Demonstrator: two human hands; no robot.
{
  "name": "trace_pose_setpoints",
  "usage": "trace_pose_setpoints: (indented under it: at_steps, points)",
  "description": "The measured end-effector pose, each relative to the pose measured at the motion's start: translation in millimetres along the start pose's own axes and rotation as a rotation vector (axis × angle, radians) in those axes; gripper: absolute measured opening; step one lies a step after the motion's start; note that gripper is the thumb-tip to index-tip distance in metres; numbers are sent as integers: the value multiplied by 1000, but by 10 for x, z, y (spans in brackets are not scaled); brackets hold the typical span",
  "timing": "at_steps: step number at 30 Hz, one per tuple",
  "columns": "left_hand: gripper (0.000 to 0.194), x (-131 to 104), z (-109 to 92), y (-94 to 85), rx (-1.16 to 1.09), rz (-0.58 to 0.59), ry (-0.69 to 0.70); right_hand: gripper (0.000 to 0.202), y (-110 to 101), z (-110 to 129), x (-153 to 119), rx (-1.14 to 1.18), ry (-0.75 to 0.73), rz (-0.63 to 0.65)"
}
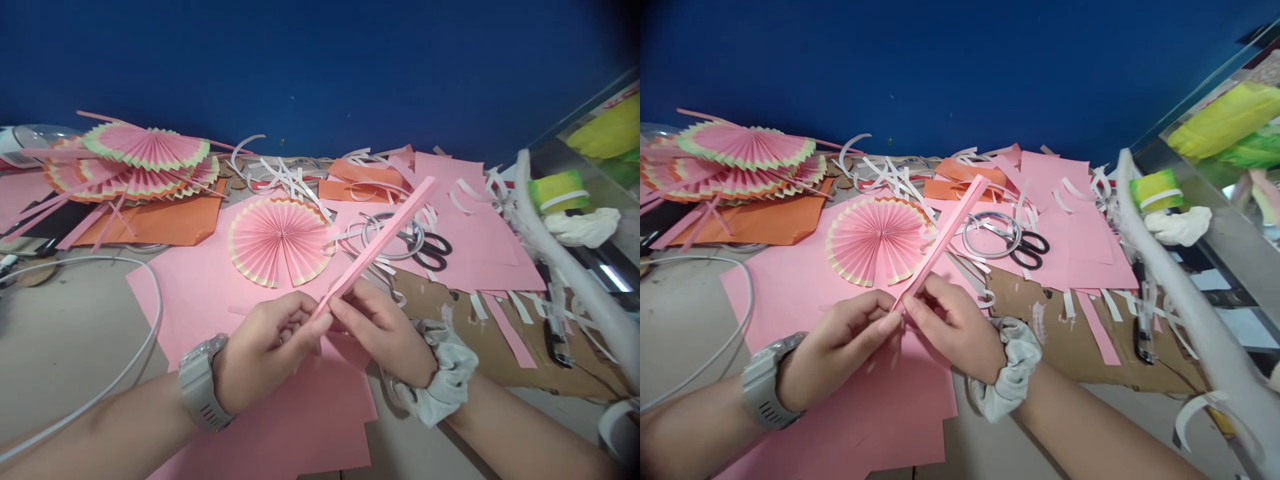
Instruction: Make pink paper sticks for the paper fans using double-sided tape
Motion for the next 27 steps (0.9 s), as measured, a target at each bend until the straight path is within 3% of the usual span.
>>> trace_pose_setpoints:
  at_steps: [12, 18, 27]
  points:
    - [29, 18, 20, -27, 65, -48, -19, 13, 26, 8, 15, 54, 6, 14]
    - [35, 31, 19, -16, -92, -19, 9, 15, 4, 62, 20, 18, -61, -8]
    - [29, 46, 46, -15, -71, -21, -21, 16, 26, 40, 15, -4, -25, 3]
Point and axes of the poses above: each hand's wrist, its own x-axis towards the middle knuckle, its own y-axis out of the palm, z = x × y, the point moved 9 cm from there along x, towards the middle knuckle, and after that the axes turned 1 degree about -y, right-handed, at the moved point
